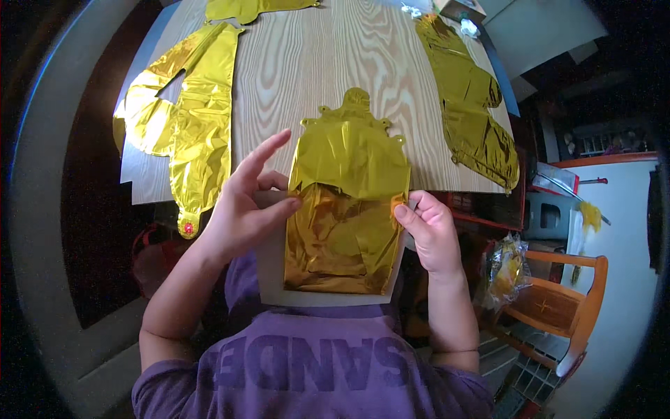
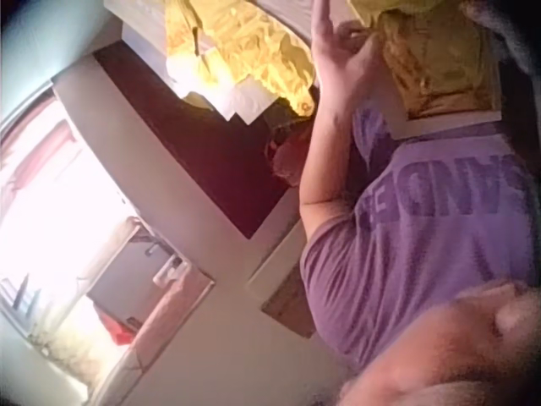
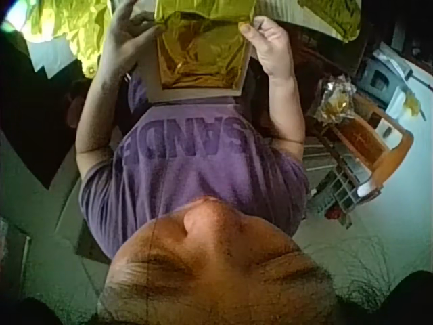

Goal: Folding gold foil balloons into a square shape over white backing sheets.

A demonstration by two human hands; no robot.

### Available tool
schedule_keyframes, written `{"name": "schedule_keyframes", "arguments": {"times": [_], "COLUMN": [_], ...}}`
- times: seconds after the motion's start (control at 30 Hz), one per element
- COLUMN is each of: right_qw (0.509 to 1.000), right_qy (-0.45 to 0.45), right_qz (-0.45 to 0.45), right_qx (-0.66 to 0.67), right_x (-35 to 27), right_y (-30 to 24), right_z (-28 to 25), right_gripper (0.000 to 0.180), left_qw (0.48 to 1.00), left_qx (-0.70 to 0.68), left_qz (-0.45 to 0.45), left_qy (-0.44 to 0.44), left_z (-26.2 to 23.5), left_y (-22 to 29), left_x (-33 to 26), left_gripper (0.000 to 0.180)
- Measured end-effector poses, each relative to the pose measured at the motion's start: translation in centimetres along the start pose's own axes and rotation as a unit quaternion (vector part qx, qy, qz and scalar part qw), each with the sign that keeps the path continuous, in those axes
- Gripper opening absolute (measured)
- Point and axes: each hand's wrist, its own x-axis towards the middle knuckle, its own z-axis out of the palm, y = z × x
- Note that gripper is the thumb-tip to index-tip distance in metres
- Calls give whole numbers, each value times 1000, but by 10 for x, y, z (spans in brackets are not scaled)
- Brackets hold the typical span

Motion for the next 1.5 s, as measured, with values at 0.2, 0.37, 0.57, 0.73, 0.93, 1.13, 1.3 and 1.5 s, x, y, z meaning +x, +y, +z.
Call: {"name": "schedule_keyframes", "arguments": {"times": [0.2, 0.37, 0.57, 0.73, 0.93, 1.13, 1.3, 1.5], "right_qw": [998, 989, 978, 985, 979, 977, 978, 954], "right_qy": [6, -13, -79, -138, -160, -170, -131, -119], "right_qz": [-60, -134, -99, 6, -24, 1, -64, -163], "right_qx": [-35, -65, -165, -100, -124, -129, -150, -221], "right_x": [-4, -6, -2, -5, -1, -10, -14, -20], "right_y": [-5, -9, -19, -44, -49, -64, -58, -70], "right_z": [3, 11, -1, -11, -7, -10, -14, -5], "right_gripper": [49, 57, 38, 20, 15, 13, 13, 18], "left_qw": [998, 994, 992, 988, 990, 983, 982, 994], "left_qx": [49, 109, 118, 132, 118, 135, 159, 56], "left_qz": [-18, -23, -43, -84, 64, -25, -69, -78], "left_qy": [-18, -4, 11, -6, -37, -119, -72, -43], "left_z": [-4, -7, -7, -10, -3, -11, -6, -2], "left_y": [4, 17, 31, 40, 51, 61, 64, 73], "left_x": [-4, -14, -26, -31, -22, -26, -33, -38], "left_gripper": [36, 26, 24, 23, 27, 20, 14, 15]}}
